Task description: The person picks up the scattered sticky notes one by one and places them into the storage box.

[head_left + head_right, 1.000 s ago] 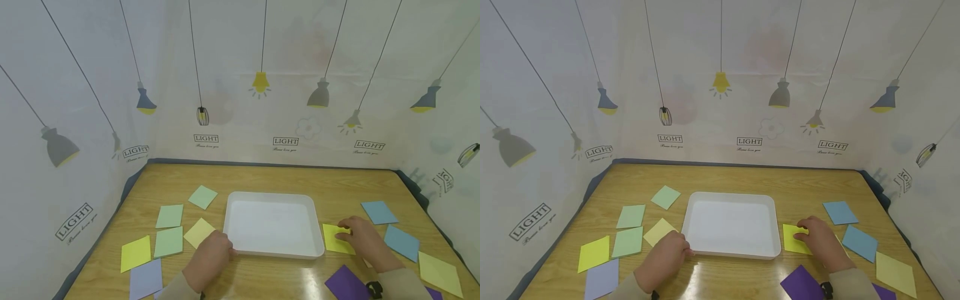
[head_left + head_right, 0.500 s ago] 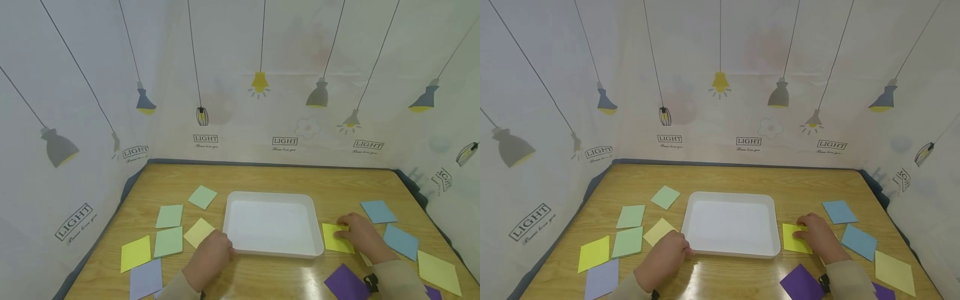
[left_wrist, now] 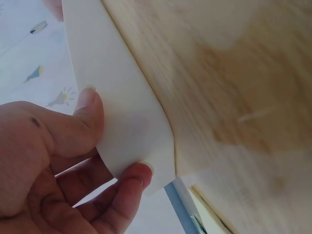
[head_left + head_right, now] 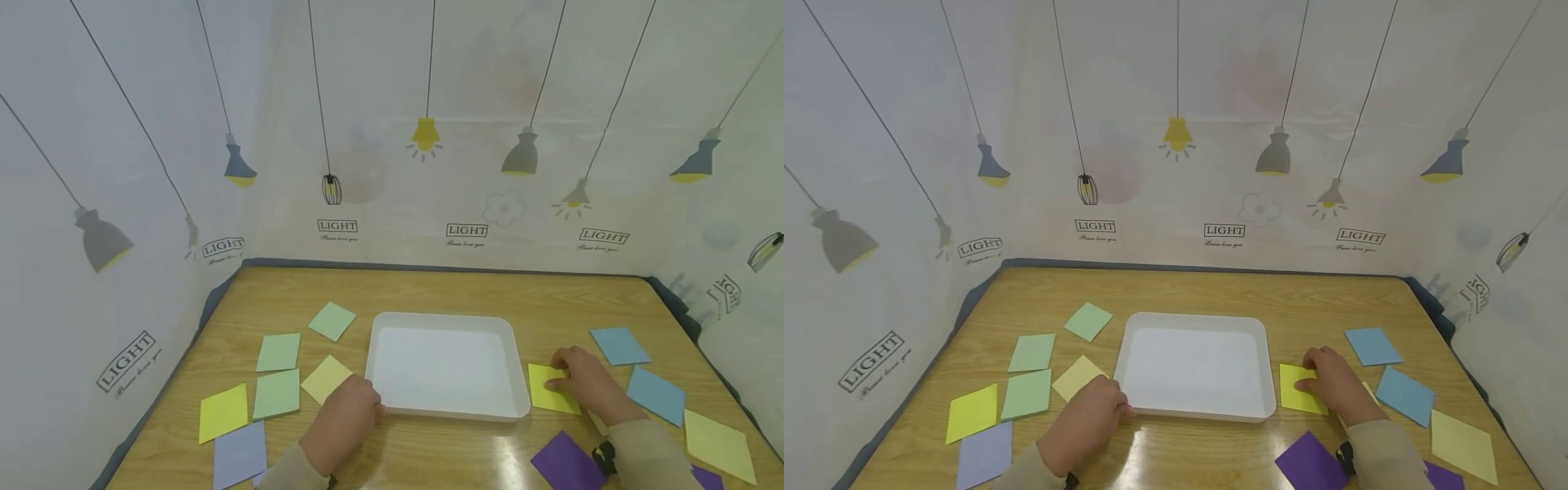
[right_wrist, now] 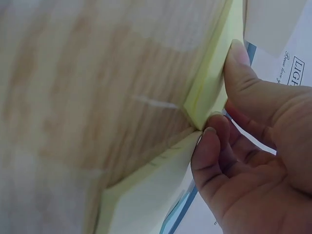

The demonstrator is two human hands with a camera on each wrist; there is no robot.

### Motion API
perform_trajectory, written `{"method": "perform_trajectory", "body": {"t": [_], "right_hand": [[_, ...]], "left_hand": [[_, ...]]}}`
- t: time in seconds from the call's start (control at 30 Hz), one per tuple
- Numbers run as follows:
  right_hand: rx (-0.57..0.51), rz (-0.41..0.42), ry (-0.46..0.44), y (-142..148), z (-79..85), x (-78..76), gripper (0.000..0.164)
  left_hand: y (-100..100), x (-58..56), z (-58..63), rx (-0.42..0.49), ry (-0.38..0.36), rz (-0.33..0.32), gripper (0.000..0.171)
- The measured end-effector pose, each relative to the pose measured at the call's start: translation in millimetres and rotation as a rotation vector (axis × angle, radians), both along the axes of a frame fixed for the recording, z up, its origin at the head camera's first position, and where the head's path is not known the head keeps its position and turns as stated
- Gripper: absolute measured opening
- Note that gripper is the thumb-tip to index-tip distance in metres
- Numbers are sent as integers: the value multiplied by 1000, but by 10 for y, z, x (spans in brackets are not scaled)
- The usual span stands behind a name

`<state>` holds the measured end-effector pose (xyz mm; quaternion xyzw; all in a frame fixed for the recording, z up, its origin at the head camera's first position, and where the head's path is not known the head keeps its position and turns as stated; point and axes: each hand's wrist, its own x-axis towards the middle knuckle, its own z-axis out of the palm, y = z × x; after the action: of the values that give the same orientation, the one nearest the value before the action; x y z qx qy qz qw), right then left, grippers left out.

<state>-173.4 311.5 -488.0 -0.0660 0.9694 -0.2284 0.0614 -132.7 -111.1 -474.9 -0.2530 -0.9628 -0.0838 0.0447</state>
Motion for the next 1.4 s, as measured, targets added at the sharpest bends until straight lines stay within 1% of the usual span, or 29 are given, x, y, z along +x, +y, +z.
{"method": "perform_trajectory", "body": {"t": [0.27, 0.4, 0.5, 0.57, 0.73, 0.8, 1.0, 1.1, 1.27, 1.4], "right_hand": [[-15, -1, -10, 9, 8, 5, 39], [-21, -6, -23, 10, 27, 6, 41], [-4, -10, -13, 16, 25, 8, 40], [10, -8, 10, 22, 17, 10, 34], [34, 16, 79, 32, 21, 20, 13], [43, 22, 90, 32, 37, 23, 11], [51, 13, 116, 4, 147, 34, 10], [53, 12, 134, -19, 222, 37, 8], [63, 27, 163, -59, 341, 30, 9], [67, 33, 170, -102, 437, 50, 10]], "left_hand": [[0, 4, -12, -7, 8, -14, 26], [1, 9, -14, -15, 9, -19, 26], [2, 11, -17, -23, 5, -16, 26], [2, 12, -18, -22, -3, -10, 26], [5, 20, -15, 9, -38, 10, 24], [5, 22, -14, 15, -46, 15, 23], [1, 26, -8, 7, -45, 20, 23], [2, 27, -6, -2, -32, 17, 24], [7, 26, 17, -5, -6, 15, 26], [6, 18, 19, 0, 5, 10, 27]]}}
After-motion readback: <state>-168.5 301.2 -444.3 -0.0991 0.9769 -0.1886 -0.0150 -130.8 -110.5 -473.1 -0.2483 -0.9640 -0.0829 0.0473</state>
